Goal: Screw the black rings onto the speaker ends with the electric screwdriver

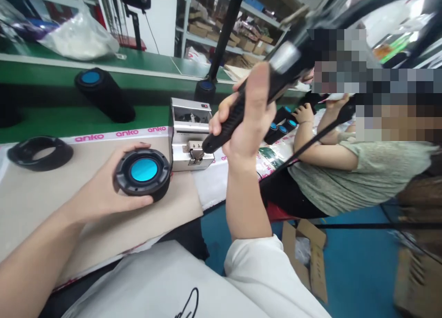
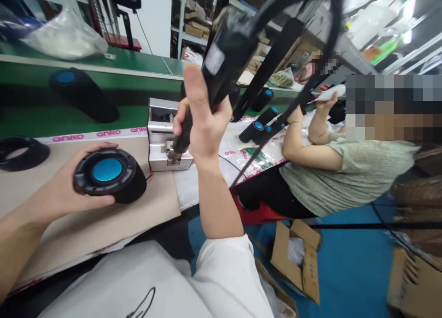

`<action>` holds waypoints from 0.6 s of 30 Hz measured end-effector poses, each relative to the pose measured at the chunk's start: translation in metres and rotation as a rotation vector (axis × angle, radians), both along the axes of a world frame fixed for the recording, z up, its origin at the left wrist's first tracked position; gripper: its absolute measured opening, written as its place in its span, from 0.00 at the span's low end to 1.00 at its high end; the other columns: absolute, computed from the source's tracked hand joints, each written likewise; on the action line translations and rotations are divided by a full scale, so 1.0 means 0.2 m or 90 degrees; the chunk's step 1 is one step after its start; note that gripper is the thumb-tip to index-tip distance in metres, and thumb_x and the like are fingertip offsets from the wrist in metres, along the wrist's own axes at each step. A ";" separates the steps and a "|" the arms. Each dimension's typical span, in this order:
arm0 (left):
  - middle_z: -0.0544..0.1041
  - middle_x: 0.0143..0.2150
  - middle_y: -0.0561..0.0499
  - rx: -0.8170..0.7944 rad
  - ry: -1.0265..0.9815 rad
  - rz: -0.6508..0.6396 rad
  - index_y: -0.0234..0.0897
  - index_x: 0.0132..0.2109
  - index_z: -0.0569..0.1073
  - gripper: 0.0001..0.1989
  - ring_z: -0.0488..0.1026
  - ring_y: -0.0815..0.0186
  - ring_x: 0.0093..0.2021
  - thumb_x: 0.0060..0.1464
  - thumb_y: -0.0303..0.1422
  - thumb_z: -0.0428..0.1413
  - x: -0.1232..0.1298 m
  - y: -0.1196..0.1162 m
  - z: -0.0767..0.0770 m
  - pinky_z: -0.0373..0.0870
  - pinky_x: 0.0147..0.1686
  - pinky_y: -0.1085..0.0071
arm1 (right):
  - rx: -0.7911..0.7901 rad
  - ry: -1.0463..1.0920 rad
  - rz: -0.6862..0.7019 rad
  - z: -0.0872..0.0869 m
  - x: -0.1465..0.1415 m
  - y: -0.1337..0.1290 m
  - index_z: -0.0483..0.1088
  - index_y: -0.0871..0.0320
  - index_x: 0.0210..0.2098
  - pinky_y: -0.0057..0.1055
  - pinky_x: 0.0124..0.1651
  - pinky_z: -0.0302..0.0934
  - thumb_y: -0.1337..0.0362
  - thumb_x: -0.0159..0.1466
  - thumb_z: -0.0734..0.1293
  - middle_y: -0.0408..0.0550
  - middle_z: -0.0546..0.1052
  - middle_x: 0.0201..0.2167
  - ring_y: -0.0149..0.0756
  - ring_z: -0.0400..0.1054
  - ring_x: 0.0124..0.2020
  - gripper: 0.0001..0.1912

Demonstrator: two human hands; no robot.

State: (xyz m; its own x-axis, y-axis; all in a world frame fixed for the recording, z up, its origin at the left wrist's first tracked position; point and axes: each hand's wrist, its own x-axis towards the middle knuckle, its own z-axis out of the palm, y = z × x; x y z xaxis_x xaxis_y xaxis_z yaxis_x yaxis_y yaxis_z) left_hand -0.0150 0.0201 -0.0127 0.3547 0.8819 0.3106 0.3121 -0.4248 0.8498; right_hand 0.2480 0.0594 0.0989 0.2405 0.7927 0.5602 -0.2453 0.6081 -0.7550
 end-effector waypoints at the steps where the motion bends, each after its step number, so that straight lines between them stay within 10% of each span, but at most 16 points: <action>1: 0.75 0.69 0.44 -0.027 -0.013 -0.006 0.52 0.71 0.69 0.50 0.78 0.43 0.64 0.43 0.48 0.78 -0.01 0.00 0.00 0.84 0.58 0.55 | 0.012 0.028 0.002 -0.04 0.01 0.03 0.67 0.51 0.35 0.28 0.14 0.51 0.38 0.68 0.75 0.35 0.67 0.18 0.30 0.59 0.13 0.25; 6: 0.78 0.67 0.47 -0.121 -0.042 -0.009 0.57 0.70 0.71 0.49 0.78 0.41 0.63 0.40 0.46 0.78 -0.05 0.00 0.03 0.84 0.57 0.53 | -0.003 0.059 0.025 -0.18 -0.01 0.09 0.67 0.52 0.36 0.29 0.15 0.54 0.35 0.64 0.77 0.35 0.70 0.19 0.30 0.62 0.14 0.29; 18: 0.76 0.69 0.49 -0.079 -0.085 0.001 0.60 0.70 0.72 0.52 0.75 0.38 0.65 0.37 0.49 0.80 -0.01 -0.01 -0.01 0.78 0.63 0.47 | -0.116 -0.019 0.116 -0.19 -0.01 0.06 0.65 0.52 0.35 0.28 0.13 0.54 0.35 0.62 0.78 0.34 0.69 0.18 0.30 0.62 0.13 0.31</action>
State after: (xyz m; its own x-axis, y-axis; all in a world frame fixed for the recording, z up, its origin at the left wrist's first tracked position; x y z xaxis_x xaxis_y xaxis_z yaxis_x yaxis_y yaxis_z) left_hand -0.0161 0.0174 -0.0142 0.3165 0.9168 0.2436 0.1936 -0.3138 0.9295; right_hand 0.2461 0.0722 0.0602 0.0703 0.9097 0.4092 -0.3142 0.4096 -0.8565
